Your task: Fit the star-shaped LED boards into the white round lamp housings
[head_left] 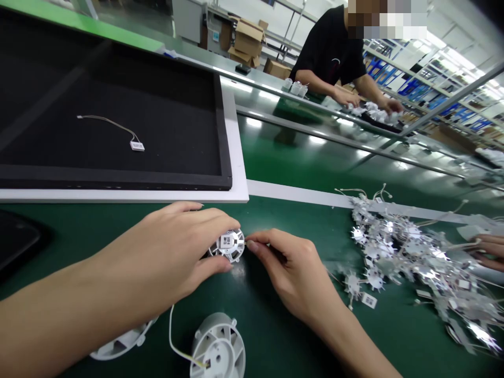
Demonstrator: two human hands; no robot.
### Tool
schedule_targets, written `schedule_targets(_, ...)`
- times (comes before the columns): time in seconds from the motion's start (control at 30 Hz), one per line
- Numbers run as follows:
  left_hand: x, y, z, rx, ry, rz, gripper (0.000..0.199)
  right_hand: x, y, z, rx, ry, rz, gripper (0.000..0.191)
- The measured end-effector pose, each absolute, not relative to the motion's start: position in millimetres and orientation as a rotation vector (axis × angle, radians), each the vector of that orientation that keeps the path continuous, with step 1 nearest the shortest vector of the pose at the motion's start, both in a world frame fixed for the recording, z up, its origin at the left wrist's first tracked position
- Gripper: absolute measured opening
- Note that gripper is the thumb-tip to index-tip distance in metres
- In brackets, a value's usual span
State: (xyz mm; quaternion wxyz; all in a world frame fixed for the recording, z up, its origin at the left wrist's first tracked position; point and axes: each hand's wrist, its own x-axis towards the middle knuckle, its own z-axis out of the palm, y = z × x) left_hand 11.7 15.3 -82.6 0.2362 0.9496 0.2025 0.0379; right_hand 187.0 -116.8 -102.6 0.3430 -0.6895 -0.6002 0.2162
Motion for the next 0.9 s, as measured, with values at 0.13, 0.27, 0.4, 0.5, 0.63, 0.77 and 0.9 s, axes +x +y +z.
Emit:
schedule_targets(0.13,10,17,-85,2.598,0.574,0.085,0.027,188,-119,-109,-1.821,-1.720,0.386,0.021)
schedule_targets(0.27,5,18,-90,2.604,0.533,0.210,0.028,190,-121,-113,-1.830,-1.897,0.243,0.024)
schedule_targets(0.4,3,19,-88,2.579,0.559,0.187,0.034,190,-123,-112,-1.809,-1.964,0.171,0.027)
schedule_targets(0.5,4,19,-85,2.599,0.524,0.152,0.027,189,-123,-111,-1.806,-1.976,0.156,0.027)
schedule_targets(0.63,5,20,-86,2.623,0.502,0.200,0.025,190,-122,-111,-1.818,-1.976,0.160,0.027)
schedule_targets(0.77,4,23,-86,2.621,0.478,0.219,0.033,195,-124,-105,-1.810,-1.953,0.178,0.020)
schedule_targets(0.9,2,24,-76,2.544,0.600,0.389,0.027,196,-127,-98,-1.685,-1.954,-0.027,0.021)
